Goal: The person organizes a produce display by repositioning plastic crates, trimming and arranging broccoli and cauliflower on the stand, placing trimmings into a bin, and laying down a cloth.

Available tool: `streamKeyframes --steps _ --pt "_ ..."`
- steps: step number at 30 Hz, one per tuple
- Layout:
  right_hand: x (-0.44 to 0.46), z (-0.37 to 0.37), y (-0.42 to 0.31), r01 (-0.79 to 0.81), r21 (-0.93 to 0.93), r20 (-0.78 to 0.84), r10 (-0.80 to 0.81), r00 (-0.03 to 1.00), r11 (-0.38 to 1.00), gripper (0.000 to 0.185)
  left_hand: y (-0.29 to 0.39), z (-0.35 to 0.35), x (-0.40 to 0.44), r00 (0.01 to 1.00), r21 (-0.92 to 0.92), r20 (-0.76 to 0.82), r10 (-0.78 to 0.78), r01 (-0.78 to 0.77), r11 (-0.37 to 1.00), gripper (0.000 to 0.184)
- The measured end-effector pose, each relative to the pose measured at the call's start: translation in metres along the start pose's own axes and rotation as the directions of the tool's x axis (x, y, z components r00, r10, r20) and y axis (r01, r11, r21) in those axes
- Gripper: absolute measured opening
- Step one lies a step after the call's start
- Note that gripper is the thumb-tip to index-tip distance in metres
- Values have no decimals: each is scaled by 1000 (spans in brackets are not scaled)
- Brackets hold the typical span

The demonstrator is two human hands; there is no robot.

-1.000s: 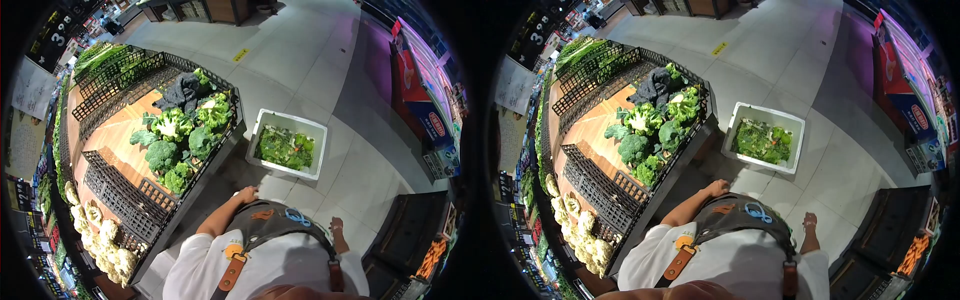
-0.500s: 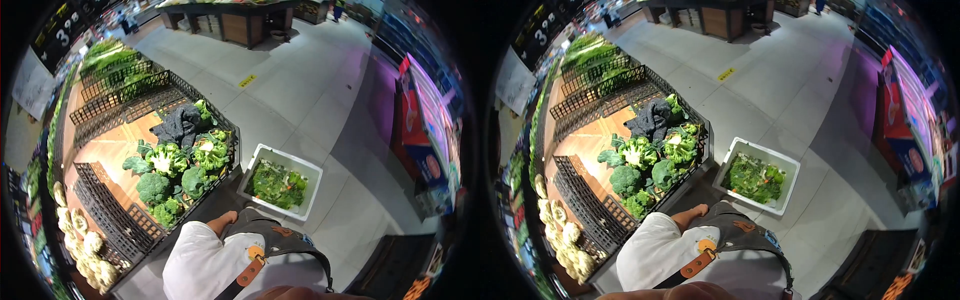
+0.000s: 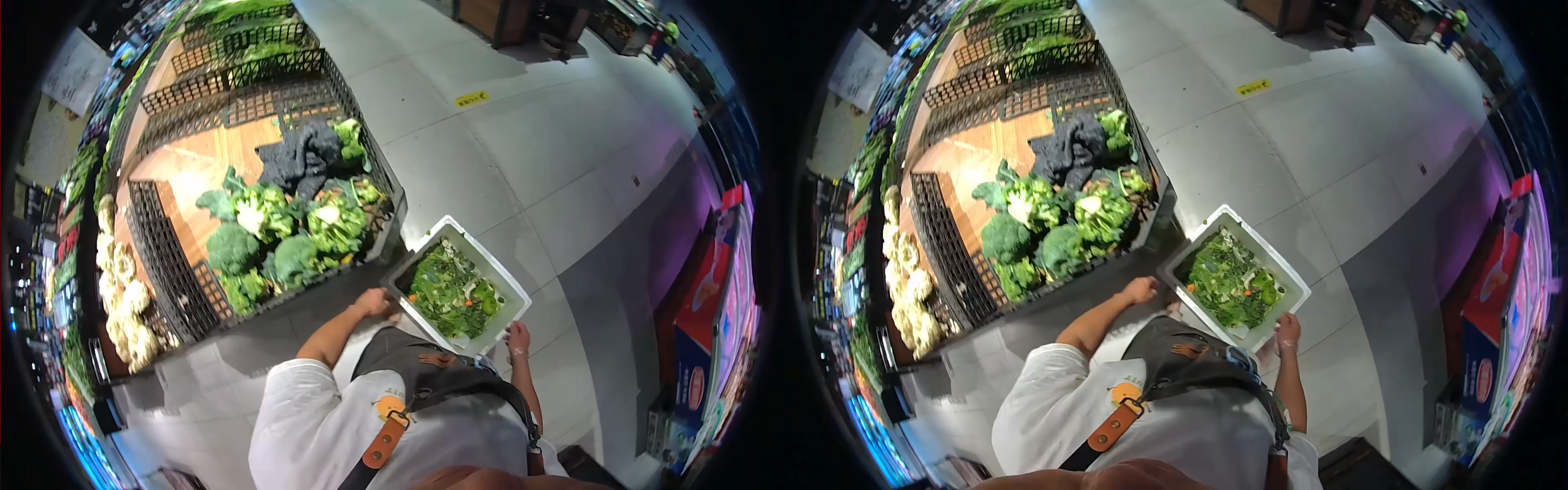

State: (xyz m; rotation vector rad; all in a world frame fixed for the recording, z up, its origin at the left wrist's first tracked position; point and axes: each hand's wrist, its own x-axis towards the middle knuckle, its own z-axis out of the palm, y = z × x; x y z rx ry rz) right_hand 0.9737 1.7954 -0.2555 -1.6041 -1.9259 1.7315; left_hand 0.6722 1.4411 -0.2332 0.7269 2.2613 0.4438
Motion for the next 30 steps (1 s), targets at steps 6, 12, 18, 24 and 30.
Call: streamKeyframes --steps 6,12,18,24,30 --pt "34 -51 -3 485 -487 584 -142 799 726 31 5 96 -118 537 -685 -426 -728 334 648 28" --pt "110 -234 94 240 -632 472 121 873 737 34 90 352 -249 739 -291 498 -454 635 715 31" --pt "133 -397 77 -236 -527 7 282 959 816 30 184 344 -195 823 -193 382 -421 517 834 34" --pt "112 -360 47 -183 -487 74 249 966 854 30 211 289 -59 910 -459 -142 -389 288 841 42" --pt "155 -288 36 509 -650 595 -38 803 565 32 281 215 -26 886 -499 -261 -383 216 839 40"
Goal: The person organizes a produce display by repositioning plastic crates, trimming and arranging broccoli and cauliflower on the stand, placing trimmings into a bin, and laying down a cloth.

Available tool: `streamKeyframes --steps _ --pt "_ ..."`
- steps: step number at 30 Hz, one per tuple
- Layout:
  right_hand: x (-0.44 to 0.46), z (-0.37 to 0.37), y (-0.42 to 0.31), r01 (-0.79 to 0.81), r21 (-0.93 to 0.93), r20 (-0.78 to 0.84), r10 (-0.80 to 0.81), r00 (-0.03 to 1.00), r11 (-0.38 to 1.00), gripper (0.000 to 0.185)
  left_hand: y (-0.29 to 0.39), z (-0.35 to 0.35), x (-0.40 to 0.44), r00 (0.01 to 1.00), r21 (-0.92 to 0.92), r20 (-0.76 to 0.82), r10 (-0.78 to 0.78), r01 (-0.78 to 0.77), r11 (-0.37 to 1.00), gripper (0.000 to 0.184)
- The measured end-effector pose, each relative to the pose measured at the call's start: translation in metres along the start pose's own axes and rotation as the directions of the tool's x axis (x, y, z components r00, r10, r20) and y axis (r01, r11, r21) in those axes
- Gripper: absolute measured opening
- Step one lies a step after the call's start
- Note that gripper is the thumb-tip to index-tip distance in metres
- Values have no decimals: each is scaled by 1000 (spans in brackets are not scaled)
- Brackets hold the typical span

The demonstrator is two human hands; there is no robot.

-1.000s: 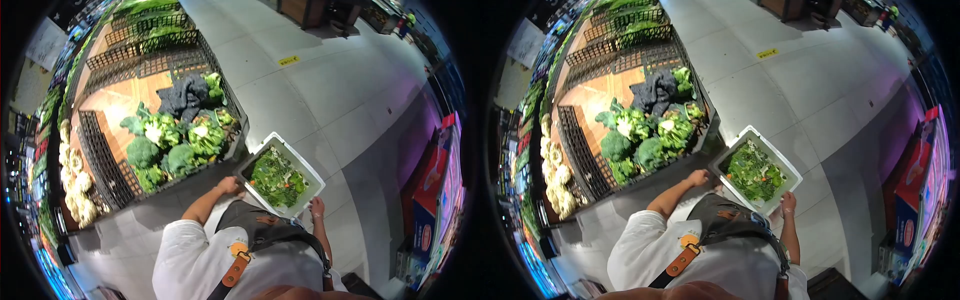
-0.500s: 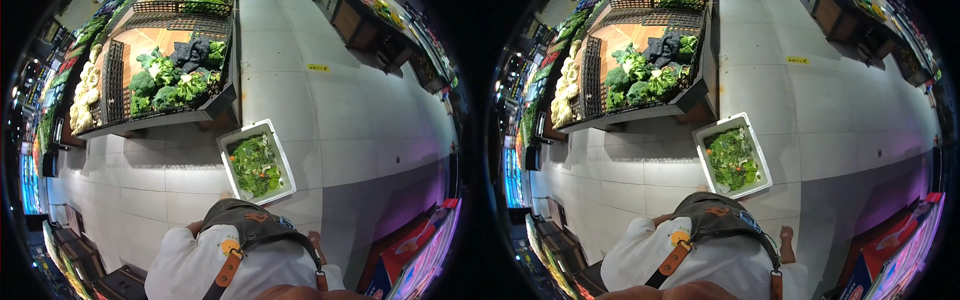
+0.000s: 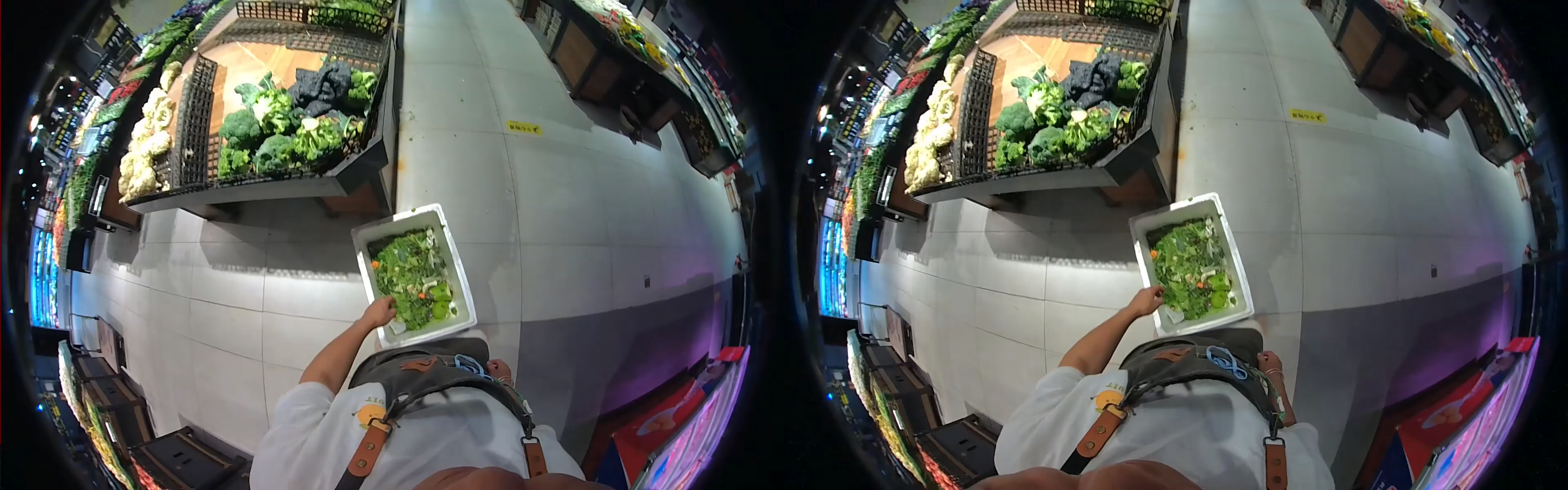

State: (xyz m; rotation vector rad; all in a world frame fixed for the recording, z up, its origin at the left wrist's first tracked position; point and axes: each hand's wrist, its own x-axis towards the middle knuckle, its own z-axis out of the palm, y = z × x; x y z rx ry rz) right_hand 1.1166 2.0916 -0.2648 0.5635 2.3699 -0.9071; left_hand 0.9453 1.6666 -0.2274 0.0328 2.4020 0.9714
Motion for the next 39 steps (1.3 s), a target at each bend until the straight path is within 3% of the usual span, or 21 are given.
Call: streamKeyframes --steps 2,5,6,7,9,10,11,12,13,14,16,18,20,23,25,28,30,32,35,37,39 --pt "41 -17 11 28 -37 56 -25 998 999 35 7 6 -11 1000 15 -20 -17 17 1000 40" --pt "108 -59 45 -219 173 156 193 969 960 38 -40 49 -32 973 6 -118 -197 199 980 39" --pt "121 -90 44 -245 143 217 211 953 959 38 -34 56 -50 909 -76 -129 -395 388 918 39" --pt "140 -118 56 -140 61 162 129 978 988 37 -45 79 -67 838 -45 -227 -497 501 865 39" --pt "174 -174 88 70 -108 79 -62 995 992 35 -30 112 -95 576 -32 -154 -802 809 587 39" --pt "191 -199 105 17 21 25 -18 1000 1000 32 -16 131 -99 592 -17 -59 -804 804 594 41" --pt "204 -221 125 -33 165 -22 38 999 986 29 3 149 -97 716 70 -56 -696 699 712 43" --pt "211 -238 140 -86 308 -55 108 993 948 27 8 177 -82 539 -32 110 -835 842 539 41" --pt "210 -257 148 -182 465 -50 231 972 866 27 66 166 -67 572 -36 332 -750 802 596 39" --pt "205 -279 153 -261 607 -27 348 937 750 27 89 175 -50 814 198 255 -522 484 852 38" --pt "196 -296 168 -365 689 -52 546 836 626 18 123 191 2 898 152 232 -374 347 926 40" --pt "185 -307 173 -401 661 -76 588 805 634 19 169 186 58 970 67 99 -222 216 974 44" --pt "179 -307 182 -414 481 -82 510 856 773 20 231 155 111 989 42 91 -113 110 993 44" --pt "181 -303 187 -333 194 -44 348 937 923 23 279 123 170 994 -1 -88 57 -58 998 42" --pt "189 -305 186 -252 66 -12 253 967 966 24 310 111 178 963 -235 -268 -11 -54 970 39" --pt "209 -315 178 -128 -54 28 129 991 990 27 300 129 170 955 -264 -273 -118 43 964 40" --pt "228 -328 163 -36 -88 29 39 999 995 29 266 156 147 977 -71 -81 -197 192 979 41" --pt "241 -345 129 109 -72 4 -109 994 991 30 203 192 115 985 207 100 -139 116 972 42" --pt "295 -343 116 -42 68 69 37 997 997 29 179 194 45 849 242 230 -476 424 873 39" --pt "333 -333 126 -154 248 79 138 987 956 29 167 186 4 830 207 125 -544 514 832 41" --pt "351 -340 113 -146 216 95 128 987 965 27 169 179 -19 790 133 -17 -612 609 782 43"
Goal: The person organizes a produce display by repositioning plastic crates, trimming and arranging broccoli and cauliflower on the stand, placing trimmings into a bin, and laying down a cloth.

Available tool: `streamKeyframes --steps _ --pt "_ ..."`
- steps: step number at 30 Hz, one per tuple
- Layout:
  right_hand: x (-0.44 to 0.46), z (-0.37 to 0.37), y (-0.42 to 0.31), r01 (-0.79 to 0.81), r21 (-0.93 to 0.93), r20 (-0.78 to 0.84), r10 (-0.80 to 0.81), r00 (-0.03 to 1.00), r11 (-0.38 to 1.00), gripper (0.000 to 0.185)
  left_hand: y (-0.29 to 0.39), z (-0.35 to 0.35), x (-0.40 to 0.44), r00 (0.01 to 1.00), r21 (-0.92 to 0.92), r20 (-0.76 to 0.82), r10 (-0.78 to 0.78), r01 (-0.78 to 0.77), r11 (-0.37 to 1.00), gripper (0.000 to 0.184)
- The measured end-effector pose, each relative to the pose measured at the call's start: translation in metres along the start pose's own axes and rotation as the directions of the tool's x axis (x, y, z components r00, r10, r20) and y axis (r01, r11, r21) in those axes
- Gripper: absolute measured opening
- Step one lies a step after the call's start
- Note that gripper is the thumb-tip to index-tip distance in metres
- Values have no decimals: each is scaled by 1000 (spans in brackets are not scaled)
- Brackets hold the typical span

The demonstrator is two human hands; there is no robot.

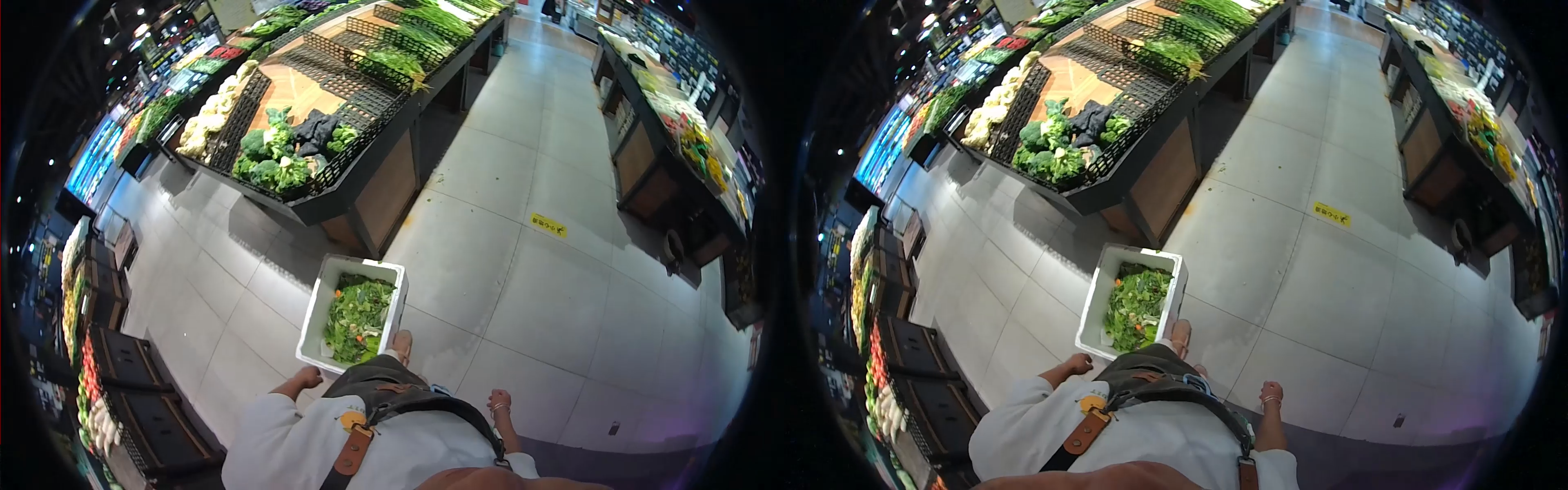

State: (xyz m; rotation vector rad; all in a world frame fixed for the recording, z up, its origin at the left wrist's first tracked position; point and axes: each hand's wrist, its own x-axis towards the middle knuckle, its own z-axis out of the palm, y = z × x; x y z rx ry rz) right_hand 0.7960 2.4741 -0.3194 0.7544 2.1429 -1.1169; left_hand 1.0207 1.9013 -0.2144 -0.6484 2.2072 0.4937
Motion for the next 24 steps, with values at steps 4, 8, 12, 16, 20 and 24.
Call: streamKeyframes --steps 4,8,12,16,20,24 --pt "3 0 -36 84 56 8 -84 996 995 26 0 -18 -3 992 -97 -86 -90 82 992 44" --pt "-18 -3 -52 139 210 -19 -138 990 968 25 28 -38 45 996 -68 -70 59 -64 996 45" --pt "13 23 67 88 264 103 -119 988 960 26 86 -76 79 949 -173 -194 247 -281 944 43" --pt "-21 31 18 183 -288 183 -133 974 940 27 137 -136 33 866 -312 -340 368 -473 824 38" --pt "-29 63 -69 323 -484 262 -217 940 814 29 82 -156 40 860 -353 -349 371 -488 799 37" --pt "-46 125 -178 433 -474 283 -332 900 767 30 -73 -97 126 948 -167 -217 234 -272 948 42"
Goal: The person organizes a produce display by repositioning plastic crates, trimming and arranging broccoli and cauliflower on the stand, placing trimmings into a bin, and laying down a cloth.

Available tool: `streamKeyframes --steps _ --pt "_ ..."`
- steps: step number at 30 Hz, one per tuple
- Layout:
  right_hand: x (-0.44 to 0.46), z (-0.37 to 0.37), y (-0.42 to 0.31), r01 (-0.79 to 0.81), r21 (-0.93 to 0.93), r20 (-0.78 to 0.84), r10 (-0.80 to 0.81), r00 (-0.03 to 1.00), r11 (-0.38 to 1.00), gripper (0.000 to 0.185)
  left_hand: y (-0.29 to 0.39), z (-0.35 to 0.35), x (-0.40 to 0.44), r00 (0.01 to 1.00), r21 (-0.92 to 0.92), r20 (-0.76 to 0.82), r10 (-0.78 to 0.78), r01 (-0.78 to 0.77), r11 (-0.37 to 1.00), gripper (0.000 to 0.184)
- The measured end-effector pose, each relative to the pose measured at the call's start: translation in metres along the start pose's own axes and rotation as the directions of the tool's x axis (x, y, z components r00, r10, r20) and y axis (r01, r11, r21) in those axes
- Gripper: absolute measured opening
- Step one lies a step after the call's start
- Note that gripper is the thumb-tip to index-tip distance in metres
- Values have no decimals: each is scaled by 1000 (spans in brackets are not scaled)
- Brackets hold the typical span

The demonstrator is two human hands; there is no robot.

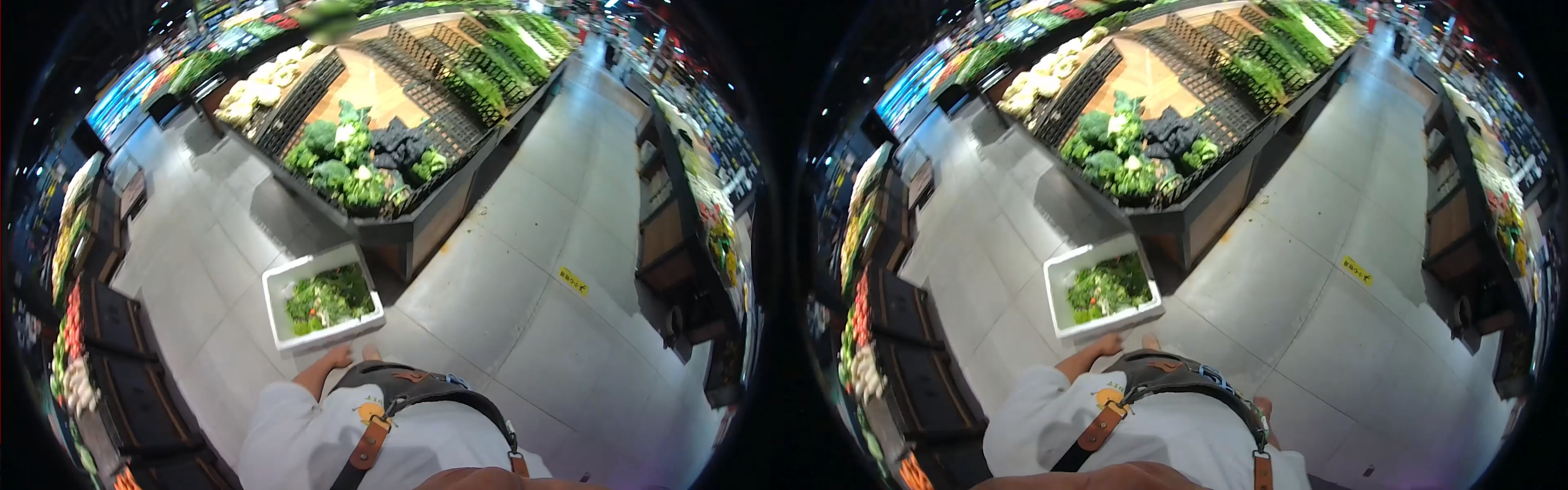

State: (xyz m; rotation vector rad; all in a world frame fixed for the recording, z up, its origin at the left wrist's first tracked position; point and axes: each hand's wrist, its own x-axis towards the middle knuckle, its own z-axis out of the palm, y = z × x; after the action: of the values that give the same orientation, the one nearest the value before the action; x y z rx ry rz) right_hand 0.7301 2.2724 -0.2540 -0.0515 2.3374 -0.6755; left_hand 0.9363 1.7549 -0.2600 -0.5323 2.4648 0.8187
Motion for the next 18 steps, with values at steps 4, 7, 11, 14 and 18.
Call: streamKeyframes --steps 4,7,11,14,18 --pt "74 19 -147 -84 294 19 82 996 952 35 -90 -42 -30 909 15 28 -415 415 910 41" --pt "159 31 -236 370 37 -73 -367 927 928 30 -142 -41 -36 773 -444 -110 -625 525 727 38" --pt "181 -45 -444 665 -24 -276 -645 713 746 38 -151 -25 -36 719 -506 -207 -664 502 701 30" --pt "195 -105 -581 803 72 -315 -750 581 592 49 -73 -53 -50 759 -576 -24 -651 521 629 32" --pt "202 -146 -716 778 -438 -181 -892 415 450 77 -39 -38 6 805 -578 26 -592 495 648 33"
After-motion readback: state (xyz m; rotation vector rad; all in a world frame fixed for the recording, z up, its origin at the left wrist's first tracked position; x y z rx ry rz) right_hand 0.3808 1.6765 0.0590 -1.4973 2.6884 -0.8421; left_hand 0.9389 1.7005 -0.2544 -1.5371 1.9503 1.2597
